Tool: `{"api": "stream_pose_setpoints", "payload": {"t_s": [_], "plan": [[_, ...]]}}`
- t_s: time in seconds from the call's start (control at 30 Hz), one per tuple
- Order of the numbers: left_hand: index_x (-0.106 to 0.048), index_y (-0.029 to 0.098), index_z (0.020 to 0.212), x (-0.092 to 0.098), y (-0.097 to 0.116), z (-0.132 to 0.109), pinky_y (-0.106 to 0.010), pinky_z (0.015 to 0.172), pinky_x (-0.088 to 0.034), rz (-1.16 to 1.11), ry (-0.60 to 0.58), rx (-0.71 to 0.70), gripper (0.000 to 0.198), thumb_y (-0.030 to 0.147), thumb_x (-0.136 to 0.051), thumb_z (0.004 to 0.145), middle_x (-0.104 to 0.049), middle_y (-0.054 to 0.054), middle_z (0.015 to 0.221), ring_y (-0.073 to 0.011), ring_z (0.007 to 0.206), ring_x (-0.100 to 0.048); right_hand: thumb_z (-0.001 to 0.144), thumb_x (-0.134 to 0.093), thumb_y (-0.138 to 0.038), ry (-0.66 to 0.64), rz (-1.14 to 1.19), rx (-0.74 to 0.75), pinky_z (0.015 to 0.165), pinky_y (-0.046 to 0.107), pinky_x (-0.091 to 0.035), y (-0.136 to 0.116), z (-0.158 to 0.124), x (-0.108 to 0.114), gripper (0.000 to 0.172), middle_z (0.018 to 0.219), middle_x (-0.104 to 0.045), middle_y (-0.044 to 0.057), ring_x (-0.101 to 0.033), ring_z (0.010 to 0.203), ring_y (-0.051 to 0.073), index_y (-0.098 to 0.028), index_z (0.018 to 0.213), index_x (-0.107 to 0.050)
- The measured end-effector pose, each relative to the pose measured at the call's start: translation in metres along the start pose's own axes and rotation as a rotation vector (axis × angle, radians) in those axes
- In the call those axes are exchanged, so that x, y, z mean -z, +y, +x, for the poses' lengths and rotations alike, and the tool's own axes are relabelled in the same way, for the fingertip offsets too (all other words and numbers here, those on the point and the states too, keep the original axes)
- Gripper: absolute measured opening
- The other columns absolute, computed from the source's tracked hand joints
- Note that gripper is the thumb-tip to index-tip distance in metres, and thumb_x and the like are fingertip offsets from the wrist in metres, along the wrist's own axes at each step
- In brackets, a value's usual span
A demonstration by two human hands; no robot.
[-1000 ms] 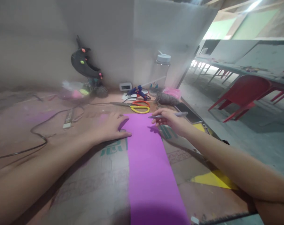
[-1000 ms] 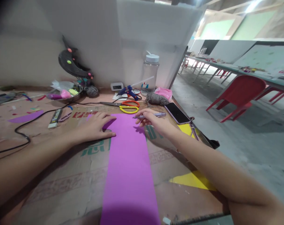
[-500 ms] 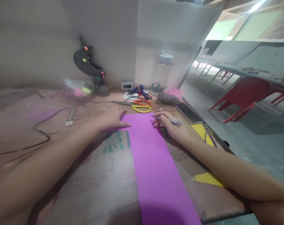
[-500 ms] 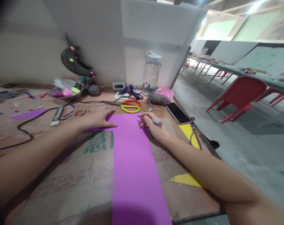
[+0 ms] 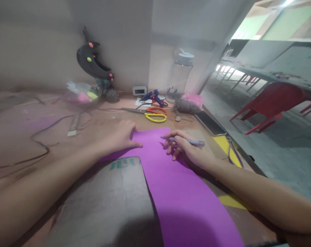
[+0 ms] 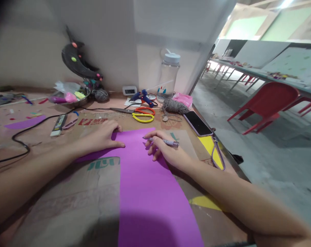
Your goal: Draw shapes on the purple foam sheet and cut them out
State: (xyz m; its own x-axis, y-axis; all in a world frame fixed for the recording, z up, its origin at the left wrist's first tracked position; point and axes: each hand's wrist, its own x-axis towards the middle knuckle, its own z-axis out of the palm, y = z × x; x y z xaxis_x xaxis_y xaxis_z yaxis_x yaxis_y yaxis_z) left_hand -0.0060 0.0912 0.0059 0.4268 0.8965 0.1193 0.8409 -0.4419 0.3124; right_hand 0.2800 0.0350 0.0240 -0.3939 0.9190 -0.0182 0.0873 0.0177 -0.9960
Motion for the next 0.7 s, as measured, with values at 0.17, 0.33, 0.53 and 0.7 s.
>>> {"api": "stream_pose_setpoints", "payload": {"t_s": [0.17,0.33,0.53,0.7], "plan": [[-0.065,0.020,0.122,-0.014,0.017,-0.011,-0.047,0.099,-0.049,-0.146,0.001,-0.147,0.052,0.056,-0.073,0.085,-0.069,-0.012,0.122,-0.0328,0.115,-0.062,0.095,-0.062,-0.032,0.136,-0.314,0.167,0.078,0.034,-0.056,-0.017,0.002,0.011,0.015,0.097,-0.072,0.006,-0.070,0.087,0.020,-0.021,0.102,-0.069],[-0.066,0.018,0.122,-0.018,0.025,-0.013,-0.047,0.097,-0.048,-0.127,0.010,-0.154,0.050,0.053,-0.071,0.087,-0.069,-0.013,0.118,-0.0333,0.112,-0.061,0.092,-0.065,-0.050,0.099,-0.167,0.110,0.071,0.035,-0.057,-0.006,0.023,0.034,0.028,0.074,-0.066,0.000,-0.071,0.075,0.022,-0.023,0.092,-0.059],[-0.068,0.017,0.119,-0.017,0.027,-0.011,-0.048,0.096,-0.046,-0.083,0.013,-0.111,0.050,0.053,-0.073,0.085,-0.067,-0.012,0.116,-0.0336,0.112,-0.060,0.097,-0.044,-0.054,-0.245,0.292,-0.284,0.085,0.053,-0.061,0.003,0.045,0.034,0.042,0.117,-0.074,0.016,-0.073,0.105,0.031,-0.022,0.121,-0.058],[-0.069,0.018,0.119,-0.016,0.027,-0.010,-0.048,0.096,-0.045,-0.069,-0.001,-0.109,0.049,0.053,-0.073,0.086,-0.067,-0.012,0.115,-0.0334,0.111,-0.060,0.099,-0.041,-0.058,0.013,0.309,-0.040,0.093,0.054,-0.059,0.008,0.053,0.032,0.044,0.123,-0.072,0.012,-0.070,0.110,0.029,-0.026,0.120,-0.060]]}}
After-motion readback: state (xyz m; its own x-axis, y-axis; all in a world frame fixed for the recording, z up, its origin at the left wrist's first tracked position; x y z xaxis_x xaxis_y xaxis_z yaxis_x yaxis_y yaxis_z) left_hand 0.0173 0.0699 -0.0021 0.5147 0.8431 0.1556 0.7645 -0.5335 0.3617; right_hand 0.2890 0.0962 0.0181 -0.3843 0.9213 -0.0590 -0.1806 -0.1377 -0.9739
